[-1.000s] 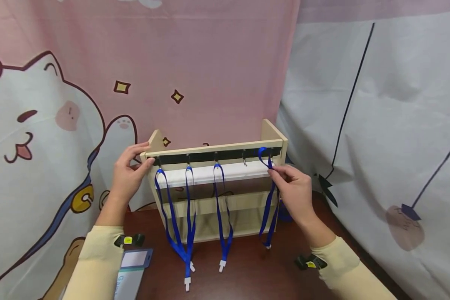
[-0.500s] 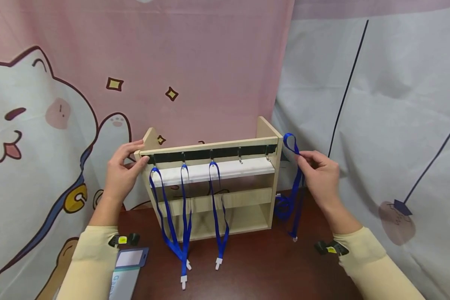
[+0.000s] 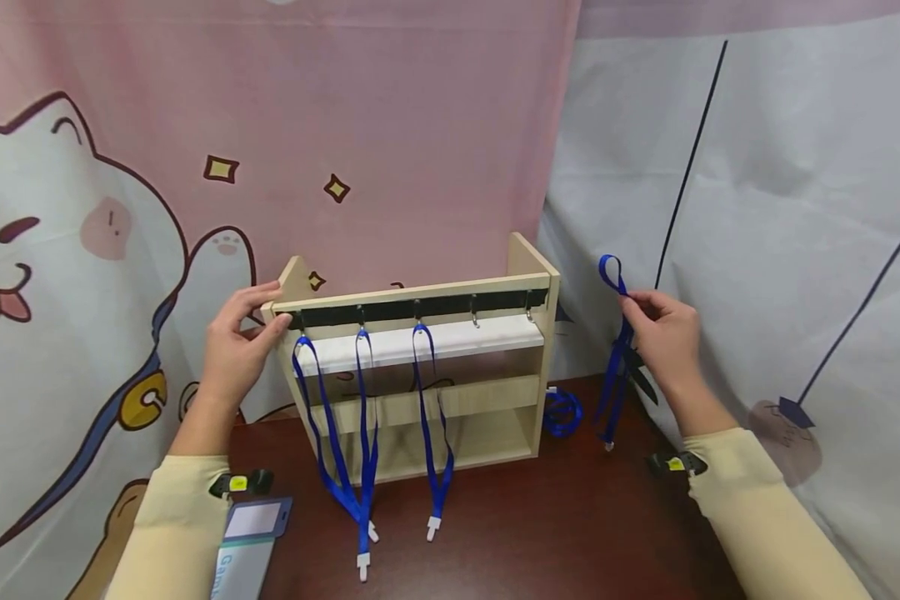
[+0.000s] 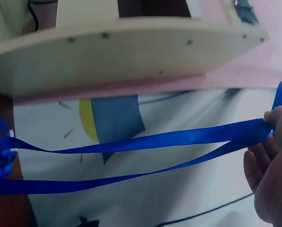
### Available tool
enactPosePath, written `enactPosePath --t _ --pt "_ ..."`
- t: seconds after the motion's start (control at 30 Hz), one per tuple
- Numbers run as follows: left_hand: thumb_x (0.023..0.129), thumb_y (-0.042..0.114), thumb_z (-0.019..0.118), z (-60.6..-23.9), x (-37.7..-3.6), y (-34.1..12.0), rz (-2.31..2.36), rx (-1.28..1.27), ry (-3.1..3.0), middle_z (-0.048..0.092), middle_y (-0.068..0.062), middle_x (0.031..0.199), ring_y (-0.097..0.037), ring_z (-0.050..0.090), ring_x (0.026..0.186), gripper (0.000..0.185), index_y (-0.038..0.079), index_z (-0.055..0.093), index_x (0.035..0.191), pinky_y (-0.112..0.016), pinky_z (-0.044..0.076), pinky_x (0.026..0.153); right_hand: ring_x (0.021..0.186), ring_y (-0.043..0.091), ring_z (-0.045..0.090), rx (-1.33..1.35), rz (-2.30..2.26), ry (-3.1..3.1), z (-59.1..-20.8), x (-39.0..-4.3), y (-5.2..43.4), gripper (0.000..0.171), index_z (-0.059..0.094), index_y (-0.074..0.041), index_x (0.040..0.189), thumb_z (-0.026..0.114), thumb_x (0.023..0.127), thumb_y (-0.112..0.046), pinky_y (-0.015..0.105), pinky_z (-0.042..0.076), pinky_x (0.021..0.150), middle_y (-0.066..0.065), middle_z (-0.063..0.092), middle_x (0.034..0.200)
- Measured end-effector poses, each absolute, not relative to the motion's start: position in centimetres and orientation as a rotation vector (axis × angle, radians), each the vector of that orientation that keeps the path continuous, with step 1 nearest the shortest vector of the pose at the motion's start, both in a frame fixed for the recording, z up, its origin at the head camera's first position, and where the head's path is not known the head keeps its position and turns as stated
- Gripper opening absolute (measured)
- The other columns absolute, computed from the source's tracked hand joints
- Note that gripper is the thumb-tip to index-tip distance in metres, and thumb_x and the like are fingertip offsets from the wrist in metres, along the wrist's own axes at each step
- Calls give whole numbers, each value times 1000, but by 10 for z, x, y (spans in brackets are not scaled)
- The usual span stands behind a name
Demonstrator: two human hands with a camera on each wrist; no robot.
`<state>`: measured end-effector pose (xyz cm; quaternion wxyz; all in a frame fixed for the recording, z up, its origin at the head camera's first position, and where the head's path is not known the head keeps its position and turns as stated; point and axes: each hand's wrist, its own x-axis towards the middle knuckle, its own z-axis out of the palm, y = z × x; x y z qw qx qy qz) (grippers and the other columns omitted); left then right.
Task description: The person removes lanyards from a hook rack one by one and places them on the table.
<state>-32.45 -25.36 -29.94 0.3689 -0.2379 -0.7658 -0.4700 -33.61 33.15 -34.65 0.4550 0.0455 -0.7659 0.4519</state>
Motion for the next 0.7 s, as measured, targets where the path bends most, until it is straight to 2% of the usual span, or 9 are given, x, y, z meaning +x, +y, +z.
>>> enactPosePath --t 0.2,0.43,0.7 --pt "102 -2 76 -298 -321 -252 -1207 -597 -1979 65 -20 149 -5 58 115 33 -6 72 135 -9 54 83 71 -2 61 139 1025 -1935 -352 -358 354 16 85 -1 103 80 103 -16 9 45 63 18 80 92" --pt "103 0 76 -299 -323 -253 -1199 -597 -1977 65 -21 149 -5 58 115 34 -7 71 136 -8 53 81 72 -8 61 140 1027 -1945 -354 -375 373 16 84 4 105 79 102 -11 7 45 64 20 80 93" --pt "102 -3 76 -299 -322 -253 -1185 -600 -1976 65 -21 148 -2 58 114 34 -8 71 135 -7 53 81 73 -8 60 110 1008 -2007 -363 -375 382 18 85 2 108 80 103 -14 7 45 65 22 80 96"
